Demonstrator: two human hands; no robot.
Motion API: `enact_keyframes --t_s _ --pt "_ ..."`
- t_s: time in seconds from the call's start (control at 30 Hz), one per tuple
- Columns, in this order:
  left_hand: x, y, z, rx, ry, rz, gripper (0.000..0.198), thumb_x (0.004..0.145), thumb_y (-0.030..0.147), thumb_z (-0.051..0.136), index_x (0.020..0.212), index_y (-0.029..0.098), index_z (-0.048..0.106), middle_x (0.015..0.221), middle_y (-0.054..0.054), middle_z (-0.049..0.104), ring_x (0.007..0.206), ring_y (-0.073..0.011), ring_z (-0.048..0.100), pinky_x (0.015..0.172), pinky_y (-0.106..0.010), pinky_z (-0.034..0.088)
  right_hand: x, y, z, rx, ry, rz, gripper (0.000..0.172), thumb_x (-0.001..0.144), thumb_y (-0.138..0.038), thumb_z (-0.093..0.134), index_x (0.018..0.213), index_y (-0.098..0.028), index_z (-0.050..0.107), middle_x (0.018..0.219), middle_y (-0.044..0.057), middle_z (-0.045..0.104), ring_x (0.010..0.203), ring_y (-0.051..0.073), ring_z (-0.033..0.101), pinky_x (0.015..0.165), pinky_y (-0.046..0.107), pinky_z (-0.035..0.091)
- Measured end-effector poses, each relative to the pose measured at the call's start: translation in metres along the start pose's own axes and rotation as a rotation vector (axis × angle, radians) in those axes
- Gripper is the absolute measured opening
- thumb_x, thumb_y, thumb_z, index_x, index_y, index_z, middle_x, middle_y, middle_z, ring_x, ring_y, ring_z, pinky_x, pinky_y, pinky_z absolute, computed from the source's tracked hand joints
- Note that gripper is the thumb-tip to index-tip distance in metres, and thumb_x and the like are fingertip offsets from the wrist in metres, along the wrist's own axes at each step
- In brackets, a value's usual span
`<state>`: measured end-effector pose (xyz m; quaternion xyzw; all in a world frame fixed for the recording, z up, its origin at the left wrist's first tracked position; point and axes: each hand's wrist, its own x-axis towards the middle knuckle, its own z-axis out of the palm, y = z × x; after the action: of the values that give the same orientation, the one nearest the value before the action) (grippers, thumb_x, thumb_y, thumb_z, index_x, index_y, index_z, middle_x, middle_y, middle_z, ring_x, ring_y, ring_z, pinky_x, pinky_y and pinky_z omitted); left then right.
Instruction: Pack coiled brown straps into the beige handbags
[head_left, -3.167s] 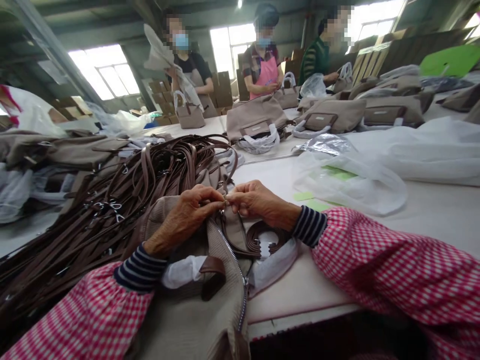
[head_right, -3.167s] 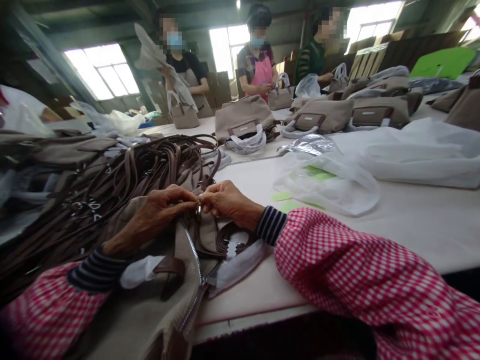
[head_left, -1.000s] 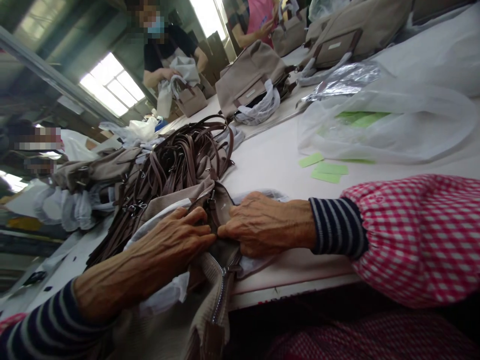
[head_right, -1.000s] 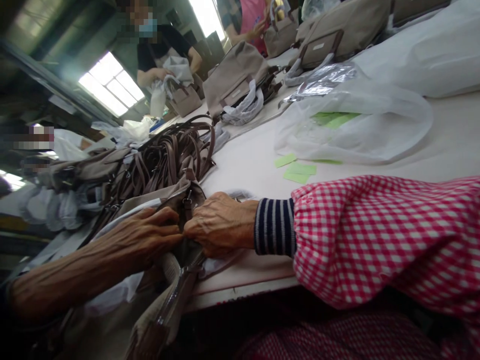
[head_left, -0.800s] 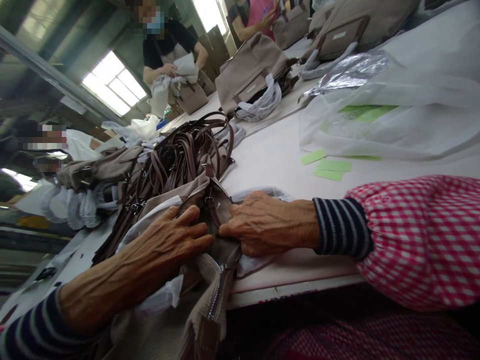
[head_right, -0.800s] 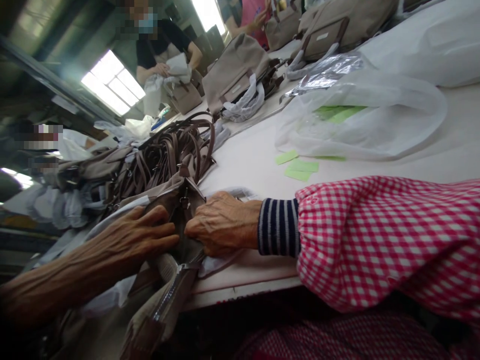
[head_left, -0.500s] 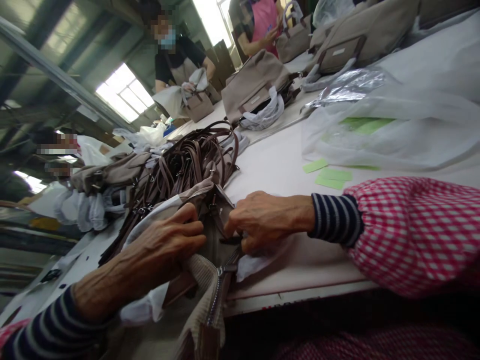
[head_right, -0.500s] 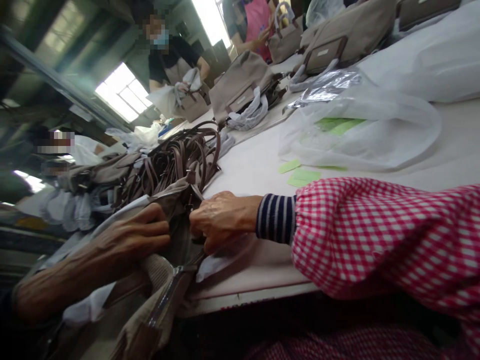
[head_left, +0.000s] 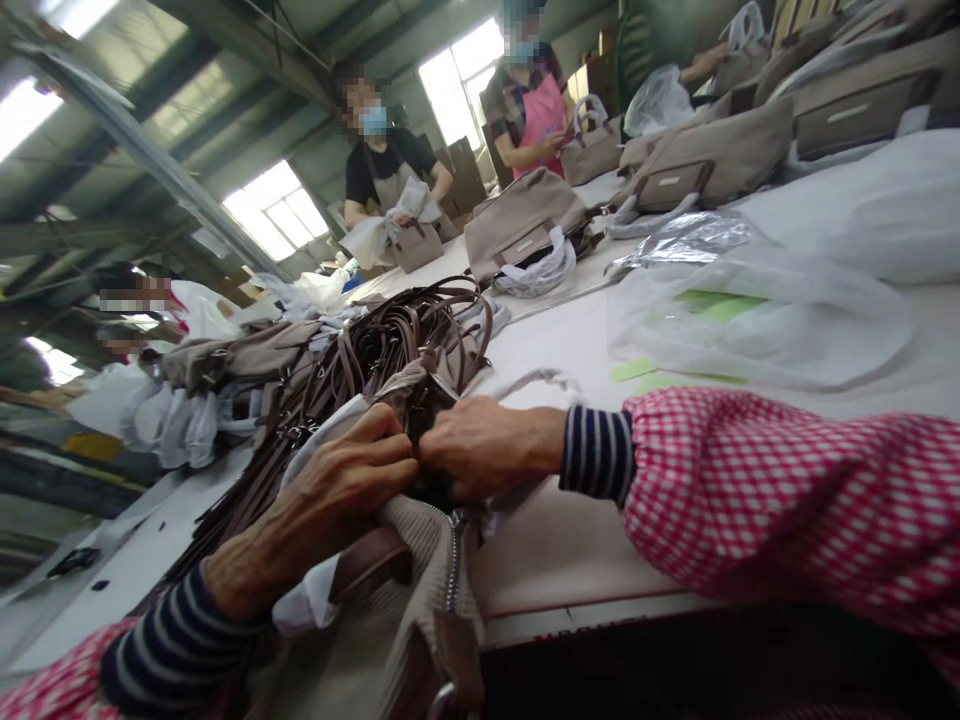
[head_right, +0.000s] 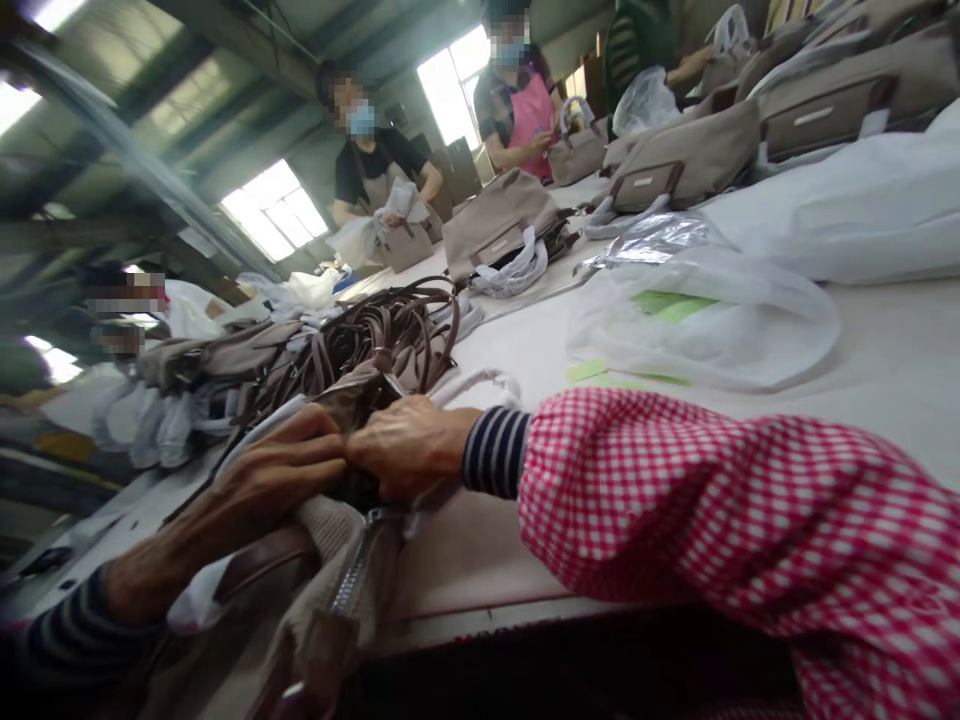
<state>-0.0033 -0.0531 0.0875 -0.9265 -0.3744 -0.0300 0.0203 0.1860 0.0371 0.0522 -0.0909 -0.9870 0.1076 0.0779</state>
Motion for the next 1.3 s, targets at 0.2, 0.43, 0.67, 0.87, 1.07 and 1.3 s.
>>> enact_keyframes --t_s 0.2,0.43,0.67,0.87,1.07,1.3 --pt "0.0 0.006 0.015 0.001 0.186 0.021 0.04 0.11 0.029 0.041 0.071 0.018 0.045 0.078 -0.003 0.053 0.086 -0.0201 0.045 0.072 -0.033 0.038 0.018 -0.009 0.048 0.264 0.093 0.233 0.027 0.087 -0.029 0.062 0.095 -0.009 0.078 0.093 0.019 0.079 0.077 0.026 0.073 0.053 0.03 0.032" --pt "0.001 0.004 0.032 0.027 0.324 -0.018 0.036 0.107 0.021 0.044 0.071 0.018 0.05 0.085 -0.005 0.056 0.089 -0.0201 0.046 0.073 -0.035 0.041 0.027 -0.004 0.067 0.414 0.227 0.333 0.022 0.087 -0.023 0.058 0.086 -0.01 0.076 0.091 0.017 0.077 0.078 0.024 0.071 0.059 0.031 0.033" --pt "-0.001 -0.002 0.043 0.036 0.351 0.005 0.031 0.103 0.024 0.052 0.073 0.017 0.054 0.096 -0.006 0.058 0.094 -0.021 0.047 0.079 -0.036 0.043 -0.021 0.0 0.031 0.316 0.129 0.017 0.032 0.081 -0.015 0.07 0.112 -0.01 0.066 0.105 0.011 0.069 0.092 0.022 0.06 0.079 0.031 0.045" --pt "0.007 0.001 0.042 0.031 0.368 0.056 0.029 0.102 0.021 0.051 0.073 0.016 0.056 0.091 -0.006 0.057 0.092 -0.0215 0.048 0.08 -0.037 0.043 -0.035 0.011 0.024 0.103 0.085 0.106 0.03 0.084 -0.036 0.077 0.108 -0.02 0.072 0.114 0.008 0.063 0.103 0.026 0.058 0.087 0.038 0.046" --pt "0.013 -0.001 0.046 -0.02 0.418 0.027 0.037 0.104 0.024 0.052 0.068 0.016 0.057 0.092 -0.006 0.06 0.092 -0.0206 0.05 0.077 -0.034 0.045 0.002 0.008 0.046 0.274 0.15 0.16 0.017 0.077 -0.021 0.074 0.091 -0.012 0.075 0.09 0.008 0.068 0.079 0.02 0.061 0.068 0.029 0.042" --pt "0.008 -0.008 0.05 0.011 0.482 0.022 0.038 0.105 0.026 0.053 0.068 0.016 0.056 0.093 -0.006 0.061 0.092 -0.0206 0.049 0.076 -0.033 0.044 0.01 0.01 0.068 0.745 0.282 0.202 0.009 0.077 -0.013 0.07 0.087 -0.012 0.071 0.081 0.0 0.063 0.073 0.013 0.055 0.061 0.022 0.041"
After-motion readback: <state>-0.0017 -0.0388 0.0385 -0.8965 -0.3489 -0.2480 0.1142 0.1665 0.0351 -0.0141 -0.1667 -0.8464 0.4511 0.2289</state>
